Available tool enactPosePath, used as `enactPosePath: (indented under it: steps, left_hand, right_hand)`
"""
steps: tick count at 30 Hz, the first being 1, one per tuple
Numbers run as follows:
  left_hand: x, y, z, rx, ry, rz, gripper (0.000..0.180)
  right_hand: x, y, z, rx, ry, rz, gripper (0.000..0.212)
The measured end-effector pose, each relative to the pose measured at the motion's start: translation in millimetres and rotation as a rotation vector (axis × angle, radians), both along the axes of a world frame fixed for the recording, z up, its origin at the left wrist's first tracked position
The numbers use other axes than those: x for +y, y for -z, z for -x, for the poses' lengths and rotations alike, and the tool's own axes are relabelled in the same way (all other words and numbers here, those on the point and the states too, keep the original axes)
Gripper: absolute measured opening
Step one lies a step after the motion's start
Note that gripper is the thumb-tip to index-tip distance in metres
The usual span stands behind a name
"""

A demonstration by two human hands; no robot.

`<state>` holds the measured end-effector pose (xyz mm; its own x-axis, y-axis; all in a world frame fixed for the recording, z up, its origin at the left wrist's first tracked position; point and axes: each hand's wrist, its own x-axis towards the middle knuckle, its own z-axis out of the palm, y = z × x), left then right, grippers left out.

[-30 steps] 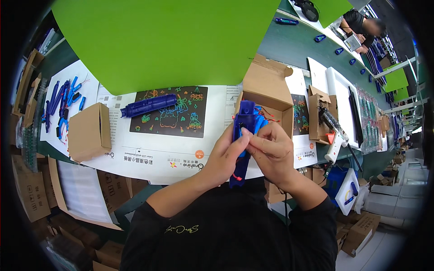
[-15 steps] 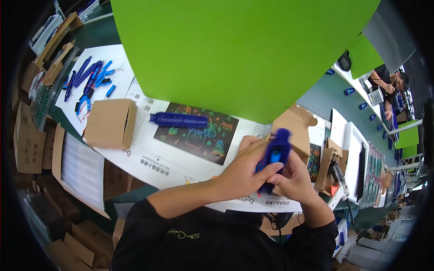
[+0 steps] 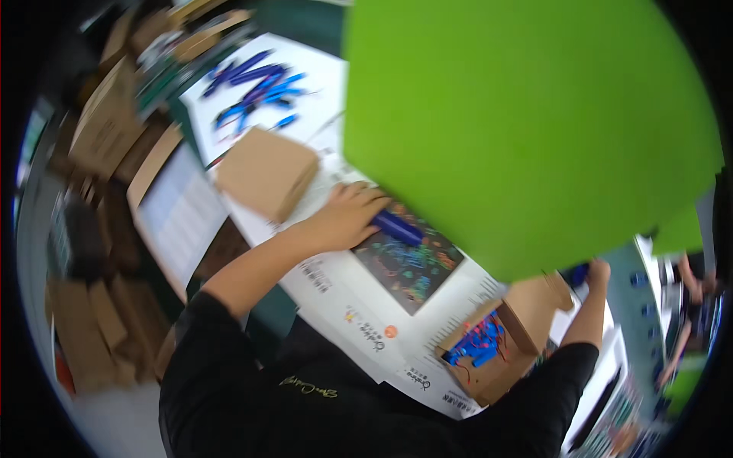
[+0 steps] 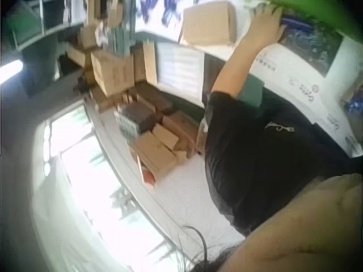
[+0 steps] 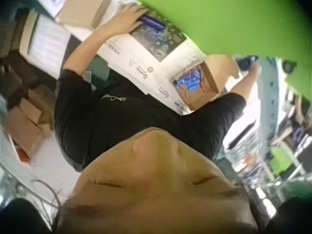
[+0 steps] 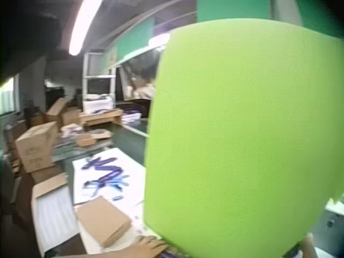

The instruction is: The recorder is seen assembling electronic components, specifically inserting blue batteries into plastic casings and using a handheld machine to secure them.

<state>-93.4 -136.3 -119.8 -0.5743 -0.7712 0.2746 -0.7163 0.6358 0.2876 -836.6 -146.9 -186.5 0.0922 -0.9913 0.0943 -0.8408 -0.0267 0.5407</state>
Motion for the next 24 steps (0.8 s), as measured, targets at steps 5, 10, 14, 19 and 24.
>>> enactPosePath:
  steps: [5, 10, 14, 19, 24]
  left_hand:
    - [0.9, -19.6, -2.5, 0.015, 0.073, -0.084, 0.045]
    - [49.3, -69.7, 28.6, 0.129, 0.11, -0.201, 0.045]
    - [63.7, -82.1, 93.3, 0.286, 0.369, -0.199, 0.048]
    - [84.4, -90.9, 131.9, 0.346, 0.49, -0.04, 0.067]
    - [117.5, -65.0, 122.1, 0.939, 0.367, -0.815, 0.085]
  right_hand:
    - [14.8, -41.2, 30.0, -0.101, 0.352, 0.143, 0.043]
    - [106.6, -209.9, -259.1, -1.23, 0.415, -0.182, 0.015]
    - [170.3, -218.1, -410.8, -1.529, 0.122, -0.126, 0.037]
    - [221.5, -187.8, -407.8, -1.421, 0.044, 0.003, 0.044]
    - [272.6, -176.9, -397.5, -1.64, 0.251, 0.204, 0.038]
